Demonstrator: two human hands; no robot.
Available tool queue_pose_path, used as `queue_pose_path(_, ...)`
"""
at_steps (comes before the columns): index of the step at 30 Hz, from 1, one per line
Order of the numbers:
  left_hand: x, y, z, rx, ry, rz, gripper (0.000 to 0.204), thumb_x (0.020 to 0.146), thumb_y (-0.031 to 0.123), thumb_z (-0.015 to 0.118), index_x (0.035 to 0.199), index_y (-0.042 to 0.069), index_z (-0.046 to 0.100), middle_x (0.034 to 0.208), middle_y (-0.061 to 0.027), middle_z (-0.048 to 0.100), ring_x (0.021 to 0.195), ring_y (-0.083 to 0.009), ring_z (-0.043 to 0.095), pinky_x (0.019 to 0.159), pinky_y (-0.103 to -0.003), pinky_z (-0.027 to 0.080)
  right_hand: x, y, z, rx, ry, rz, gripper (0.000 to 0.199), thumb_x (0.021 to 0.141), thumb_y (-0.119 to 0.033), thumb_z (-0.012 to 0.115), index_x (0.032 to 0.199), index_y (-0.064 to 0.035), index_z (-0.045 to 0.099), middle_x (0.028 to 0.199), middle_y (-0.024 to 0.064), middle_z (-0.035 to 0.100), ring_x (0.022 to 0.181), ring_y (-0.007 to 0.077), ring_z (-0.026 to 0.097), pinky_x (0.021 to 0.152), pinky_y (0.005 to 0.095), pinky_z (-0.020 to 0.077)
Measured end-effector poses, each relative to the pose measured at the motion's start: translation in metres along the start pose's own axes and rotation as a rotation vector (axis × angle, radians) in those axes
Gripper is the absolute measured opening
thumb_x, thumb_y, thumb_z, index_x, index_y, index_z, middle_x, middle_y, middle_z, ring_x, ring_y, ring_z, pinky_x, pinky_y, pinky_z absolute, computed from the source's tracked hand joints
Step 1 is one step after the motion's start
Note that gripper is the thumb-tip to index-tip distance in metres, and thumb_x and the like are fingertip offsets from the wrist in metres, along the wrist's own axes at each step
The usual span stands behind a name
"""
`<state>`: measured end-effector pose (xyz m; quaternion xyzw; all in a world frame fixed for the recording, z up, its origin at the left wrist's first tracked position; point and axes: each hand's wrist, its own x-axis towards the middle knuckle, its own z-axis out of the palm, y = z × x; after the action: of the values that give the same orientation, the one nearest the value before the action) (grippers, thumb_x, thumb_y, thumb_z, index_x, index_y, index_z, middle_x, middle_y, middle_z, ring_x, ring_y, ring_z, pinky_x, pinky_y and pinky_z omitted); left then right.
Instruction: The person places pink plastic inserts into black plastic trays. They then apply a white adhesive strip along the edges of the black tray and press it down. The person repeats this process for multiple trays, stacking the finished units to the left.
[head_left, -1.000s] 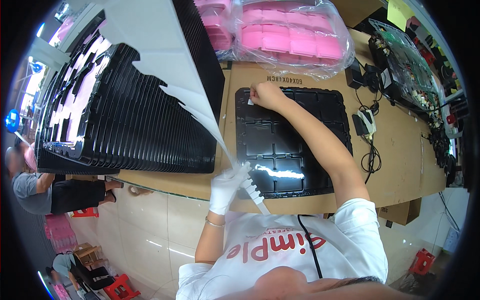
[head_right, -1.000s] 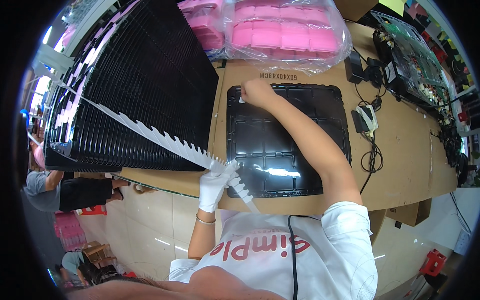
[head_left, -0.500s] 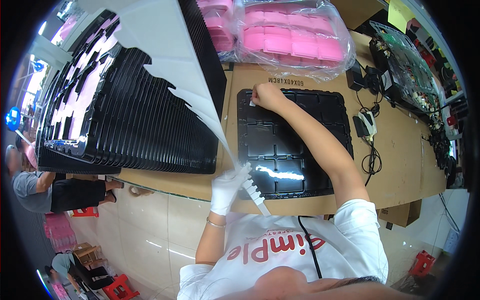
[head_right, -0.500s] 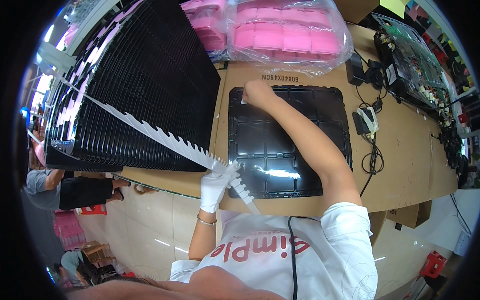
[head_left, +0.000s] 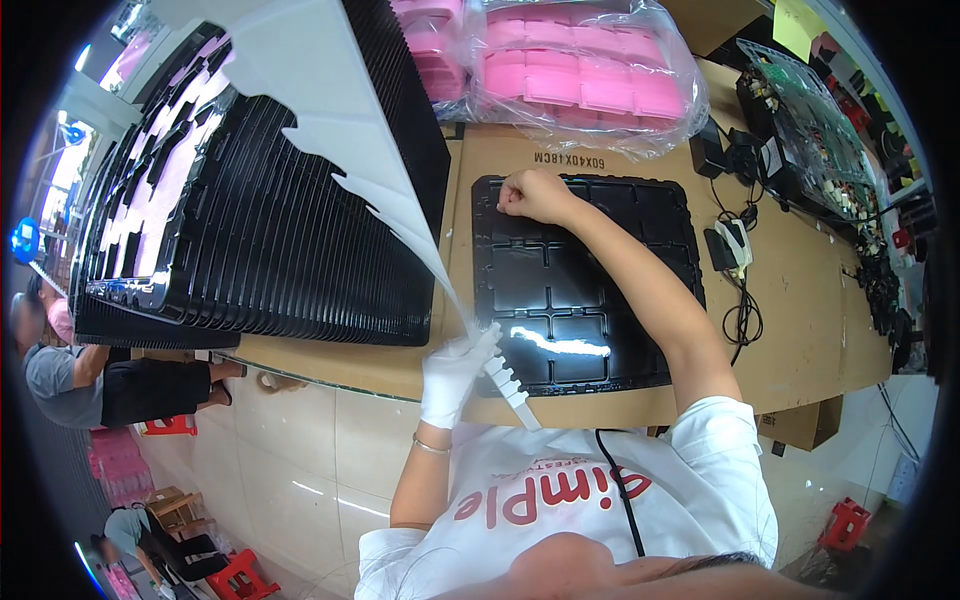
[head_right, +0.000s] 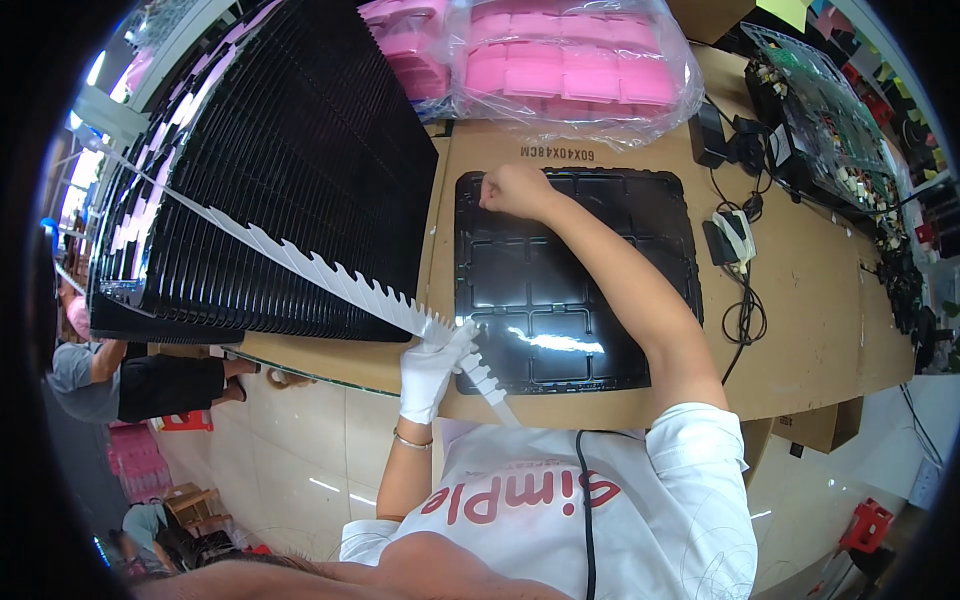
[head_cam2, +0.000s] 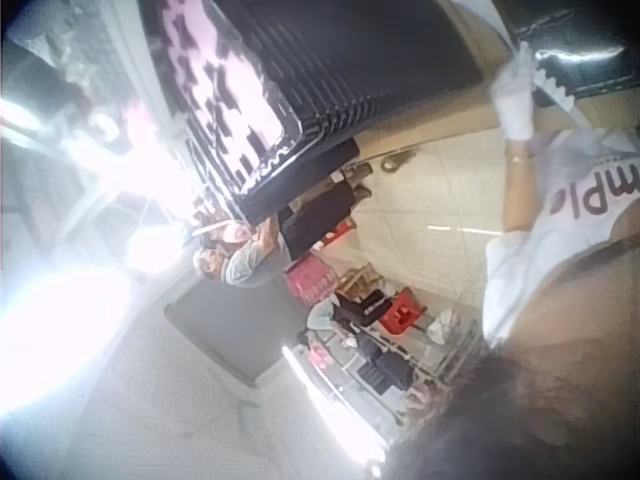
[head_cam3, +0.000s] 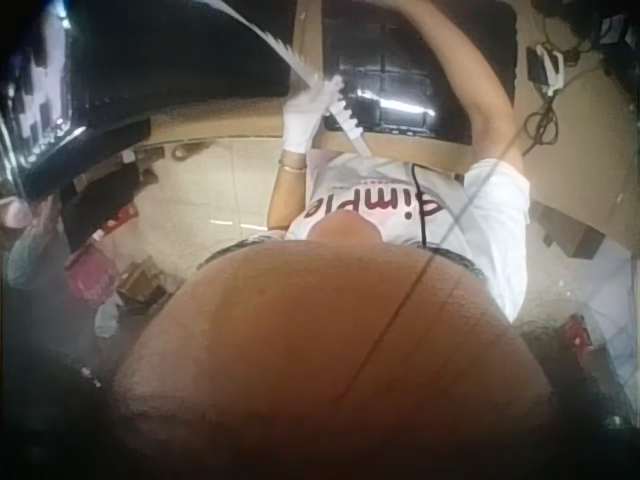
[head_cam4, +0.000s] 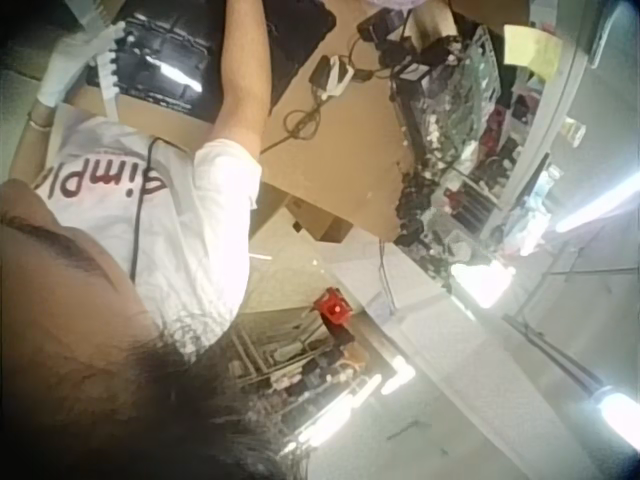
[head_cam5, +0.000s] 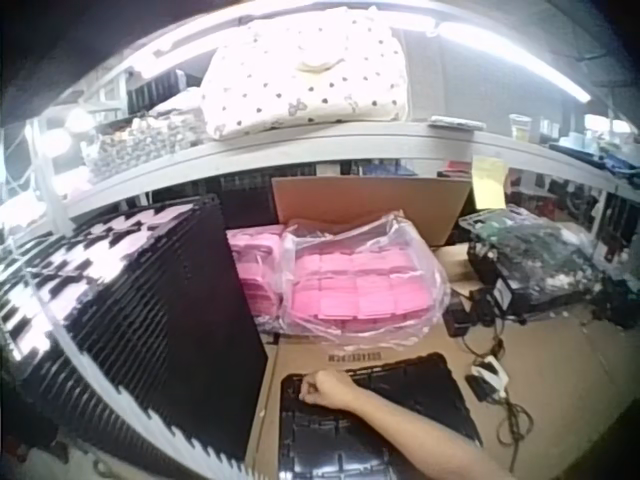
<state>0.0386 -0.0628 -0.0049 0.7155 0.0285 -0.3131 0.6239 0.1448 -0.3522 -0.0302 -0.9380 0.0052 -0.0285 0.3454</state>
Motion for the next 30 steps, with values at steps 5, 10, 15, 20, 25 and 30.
queue_pose_path(5,0.003,-0.004,0.000,0.011,0.003,-0.022,0.022,0.087,0.019,0.076,0.095,-0.002,0.074,0.082,-0.0034,0.071,0.069,-0.0053,0.063,0.060,-0.019,0.046,-0.011,0.017,-0.006,0.737,0.146,0.102,0.007,0.084,-0.007,0.067,0.086,-0.0005,0.067,0.097,0.0117,0.069,0.087,0.0161,0.065,0.079,0.0309,0.0520)
queue_pose_path(10,-0.002,-0.001,0.005,-0.179,0.094,0.078,0.027,0.090,0.015,0.071,0.109,-0.004,0.069,0.096,-0.0082,0.072,0.068,-0.0058,0.061,0.060,-0.019,0.047,-0.085,-0.017,-0.009,1.707,0.071,0.234,0.010,0.091,-0.007,0.057,0.095,0.0015,0.061,0.102,0.0160,0.065,0.095,0.0200,0.064,0.084,0.0287,0.0525)
queue_pose_path(15,-0.005,0.018,0.015,-0.194,0.136,0.117,0.026,0.094,0.016,0.067,0.112,-0.001,0.070,0.089,-0.0058,0.072,0.057,-0.0012,0.050,0.050,-0.016,0.036,-0.180,-0.069,0.028,1.025,-0.145,0.301,0.016,0.091,-0.016,0.066,0.098,-0.0015,0.067,0.091,0.0051,0.068,0.071,0.0077,0.053,0.065,0.0219,0.0441)
queue_pose_path(20,0.000,0.022,0.020,-0.136,0.165,0.099,0.026,0.094,0.020,0.067,0.108,-0.002,0.071,0.079,-0.0035,0.070,0.052,-0.0004,0.047,0.046,-0.016,0.031,-0.224,-0.108,0.052,0.736,0.014,0.381,0.018,0.082,-0.014,0.078,0.096,-0.0057,0.070,0.082,-0.0018,0.067,0.056,0.0016,0.036,0.051,0.0211,0.0322)
queue_pose_path(25,0.003,0.017,0.021,-0.172,0.178,0.112,0.025,0.094,0.020,0.067,0.104,-0.002,0.072,0.076,-0.0020,0.067,0.052,-0.0010,0.047,0.046,-0.016,0.031,-0.229,-0.120,0.060,0.546,0.186,0.318,0.013,0.080,-0.009,0.076,0.092,-0.0057,0.070,0.078,0.0020,0.066,0.055,0.0054,0.042,0.049,0.0220,0.0349)
queue_pose_path(30,0.005,0.015,0.020,-0.190,0.204,0.120,0.025,0.094,0.021,0.068,0.102,-0.002,0.072,0.072,0.0000,0.064,0.053,-0.0015,0.046,0.048,-0.018,0.032,-0.229,-0.106,0.069,0.177,0.485,-0.136,0.015,0.077,-0.003,0.074,0.091,-0.0074,0.071,0.088,0.0038,0.063,0.059,0.0130,0.055,0.053,0.0261,0.0450)
